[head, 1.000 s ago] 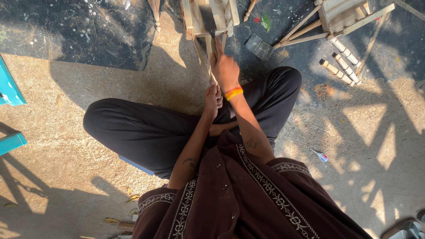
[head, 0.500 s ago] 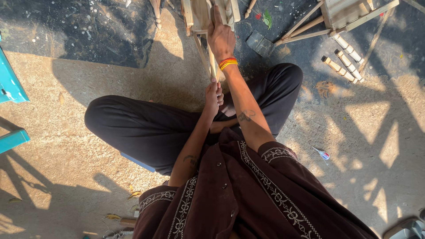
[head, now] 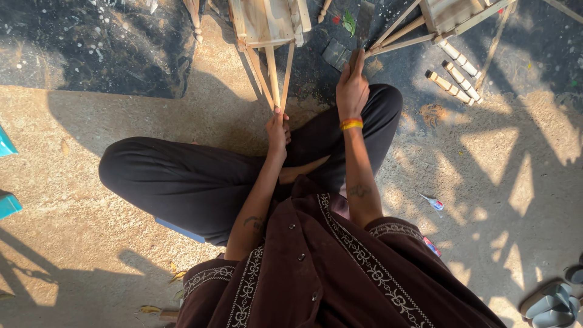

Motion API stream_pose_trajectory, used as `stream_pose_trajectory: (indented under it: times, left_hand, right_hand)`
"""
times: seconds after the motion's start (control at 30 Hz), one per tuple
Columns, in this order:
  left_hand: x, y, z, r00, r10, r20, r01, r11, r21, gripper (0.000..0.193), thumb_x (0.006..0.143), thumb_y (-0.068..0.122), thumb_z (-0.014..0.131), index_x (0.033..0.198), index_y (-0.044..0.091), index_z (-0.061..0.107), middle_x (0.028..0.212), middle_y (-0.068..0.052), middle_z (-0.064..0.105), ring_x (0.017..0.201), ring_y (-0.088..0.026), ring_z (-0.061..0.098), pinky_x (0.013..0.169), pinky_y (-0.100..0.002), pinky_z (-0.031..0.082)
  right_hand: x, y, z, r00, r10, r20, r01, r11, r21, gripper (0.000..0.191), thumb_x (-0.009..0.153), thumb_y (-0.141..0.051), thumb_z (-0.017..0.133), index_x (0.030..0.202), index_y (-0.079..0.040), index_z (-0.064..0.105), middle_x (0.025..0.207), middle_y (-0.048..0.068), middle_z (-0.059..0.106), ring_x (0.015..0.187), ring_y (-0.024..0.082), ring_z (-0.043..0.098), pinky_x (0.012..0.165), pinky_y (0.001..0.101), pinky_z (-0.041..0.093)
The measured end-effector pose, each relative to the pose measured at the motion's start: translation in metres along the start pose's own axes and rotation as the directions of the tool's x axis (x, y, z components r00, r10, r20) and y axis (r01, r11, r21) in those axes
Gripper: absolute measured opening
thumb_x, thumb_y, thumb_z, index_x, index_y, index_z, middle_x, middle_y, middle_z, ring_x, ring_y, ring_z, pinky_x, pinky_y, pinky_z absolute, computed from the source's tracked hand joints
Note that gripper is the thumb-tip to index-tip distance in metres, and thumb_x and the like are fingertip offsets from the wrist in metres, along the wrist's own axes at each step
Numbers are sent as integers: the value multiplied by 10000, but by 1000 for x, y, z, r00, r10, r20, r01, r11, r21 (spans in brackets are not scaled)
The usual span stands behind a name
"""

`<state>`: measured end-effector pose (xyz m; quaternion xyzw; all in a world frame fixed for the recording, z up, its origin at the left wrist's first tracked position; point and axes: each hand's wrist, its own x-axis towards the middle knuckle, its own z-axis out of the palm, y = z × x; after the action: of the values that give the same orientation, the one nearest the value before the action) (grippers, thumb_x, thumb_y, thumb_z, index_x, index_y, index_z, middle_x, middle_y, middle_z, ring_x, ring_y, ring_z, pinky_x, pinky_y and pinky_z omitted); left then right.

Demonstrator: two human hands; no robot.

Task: The person sits on the ground and assembles a small wooden chair by inserting legs into the seat frame. They use a wooden mallet to tap the legs into place and then rub the seat surface with their hand.

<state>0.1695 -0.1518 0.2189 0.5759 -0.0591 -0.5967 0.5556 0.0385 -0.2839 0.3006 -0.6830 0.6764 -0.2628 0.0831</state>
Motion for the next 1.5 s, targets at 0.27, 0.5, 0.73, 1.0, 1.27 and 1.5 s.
stream_pose_trajectory:
  times: [0.27,0.5,0.73,1.0,1.27,1.5]
  left_hand:
    - [-6,-9,3,999,44,3,-44,998,-34,519,1016,613,473,850,131,570,569,91,346,404,-25,261,354,-255,211]
    - [-34,-25,2,998,-61,12,62,995,-72,477,1048,558,465,863,123,529,561,87,306,386,-30,233,332,-246,176]
    - [-48,-45,-15,985,-91,145,106,990,-97,480,1070,541,447,959,79,513,598,55,351,436,-65,340,390,-260,301]
    - [-37,-34,-23,963,-122,242,151,982,-109,428,1027,373,442,1225,19,578,891,-138,720,778,-304,780,581,-350,627]
    - [-13,-10,-10,991,-82,104,92,991,-102,532,1087,432,483,1259,-69,523,957,-177,717,822,-270,802,612,-348,665]
    - [-14,2,-16,992,48,113,-43,998,-48,421,1088,418,419,1259,55,544,803,-87,629,437,-129,544,358,-271,419]
  right_hand:
    - [40,5,9,1000,16,-22,-21,968,-249,502,1041,-238,597,1483,-66,434,1233,228,611,955,373,674,688,507,569]
    - [54,7,15,873,-487,29,430,740,-516,538,898,-201,780,1393,-104,592,1359,105,557,1278,314,482,976,582,465]
    - [64,12,20,893,-388,228,448,819,-358,478,740,-245,910,1174,-145,737,1149,96,558,1117,333,482,911,578,413]
    - [44,12,12,960,-206,188,169,966,194,307,864,-167,837,1008,-103,573,1002,98,633,936,293,634,841,468,519]
    - [-20,-46,28,868,-496,23,463,824,326,239,865,66,668,1083,-29,649,1068,153,605,1001,346,636,863,421,550]
    - [-32,-108,63,820,-572,10,570,815,-108,373,794,24,659,1161,-10,606,1218,136,578,1122,343,585,882,420,562]
